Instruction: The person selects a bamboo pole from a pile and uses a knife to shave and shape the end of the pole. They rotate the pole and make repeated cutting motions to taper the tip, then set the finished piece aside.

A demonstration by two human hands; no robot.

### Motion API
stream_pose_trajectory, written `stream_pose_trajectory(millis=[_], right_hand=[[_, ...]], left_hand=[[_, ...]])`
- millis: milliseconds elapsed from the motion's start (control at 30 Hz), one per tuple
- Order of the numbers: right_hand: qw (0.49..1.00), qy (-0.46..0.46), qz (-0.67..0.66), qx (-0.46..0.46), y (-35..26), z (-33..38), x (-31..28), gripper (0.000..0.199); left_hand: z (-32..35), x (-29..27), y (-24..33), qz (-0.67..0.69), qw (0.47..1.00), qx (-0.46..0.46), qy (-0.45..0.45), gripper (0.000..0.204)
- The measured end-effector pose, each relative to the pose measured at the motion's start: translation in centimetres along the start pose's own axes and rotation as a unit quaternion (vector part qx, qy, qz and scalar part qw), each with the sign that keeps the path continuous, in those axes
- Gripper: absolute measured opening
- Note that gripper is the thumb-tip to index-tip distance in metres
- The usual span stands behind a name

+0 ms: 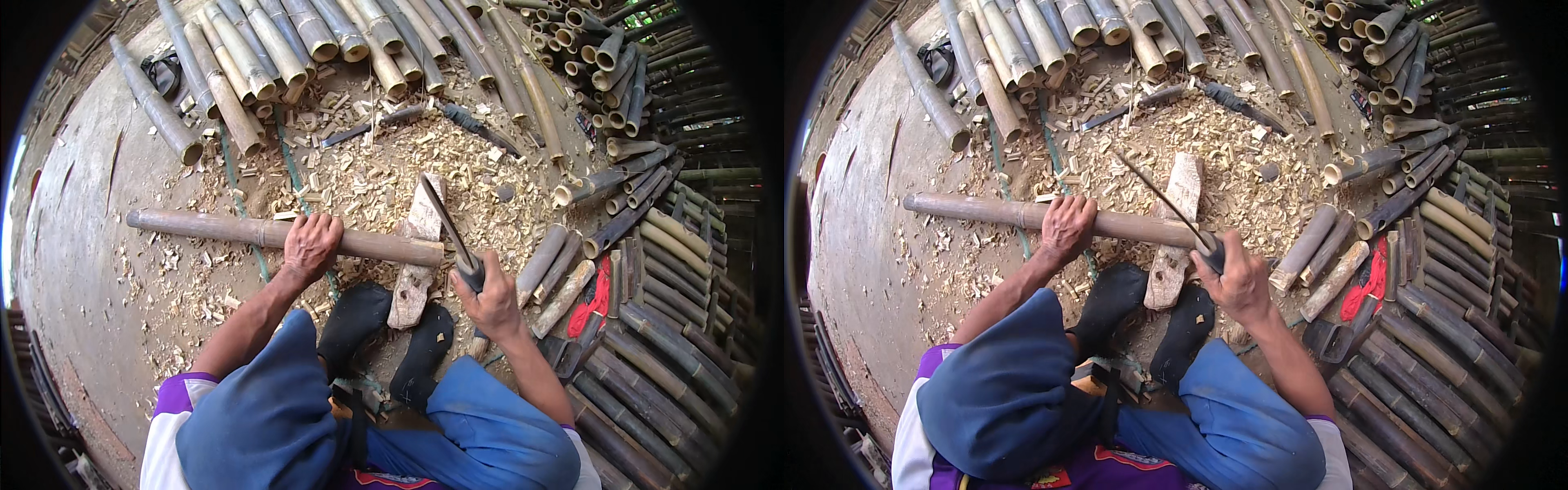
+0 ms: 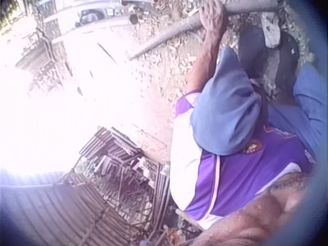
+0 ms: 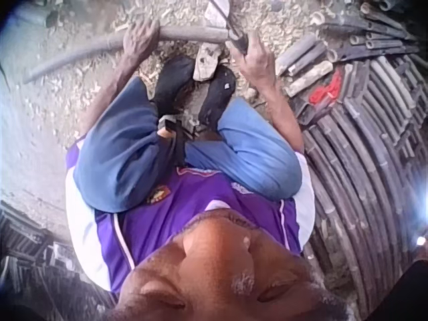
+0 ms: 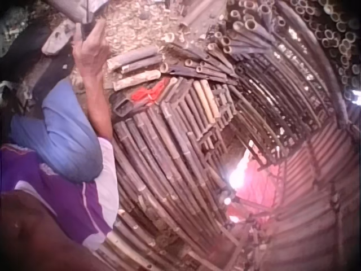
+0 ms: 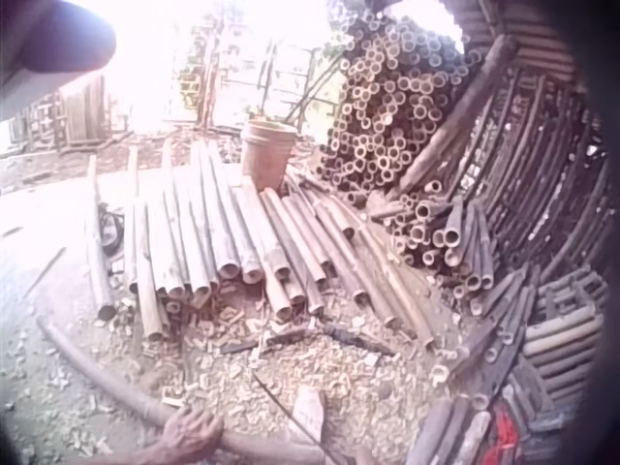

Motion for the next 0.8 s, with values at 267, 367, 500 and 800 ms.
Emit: stream_pose_trajectory(millis=[267,367,500,800], right_hand=[[0.986,-0.106,0.104,0.076,2.2,-0.5,0.8,0.032],[0.997,0.03,0.042,-0.059,-3.1,-0.6,-2.2,0.029],[0.995,-0.041,0.095,-0.002,4.4,2.1,2.7,0.033],[0.995,0.043,0.034,-0.088,-3.4,-0.6,-2.2,0.035]], left_hand=[[-1.9,-0.7,-0.6,0.065,0.961,-0.058,-0.262,0.053],[-1.9,0.7,-5.3,0.081,0.907,-0.055,-0.409,0.043],[-2.7,1.5,-4.4,0.073,0.914,-0.052,-0.396,0.037],[-1.5,0.7,-4.5,0.067,0.931,-0.067,-0.353,0.032]])
Point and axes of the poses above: each hand's wrist, its own z-axis away from the middle knuckle, its own x-axis out of the palm, y = z × x, the point moved 6 cm from there along -z, towards the middle knuckle, and after that the axes turned 4 degrees about z, right-handed, at the moved point
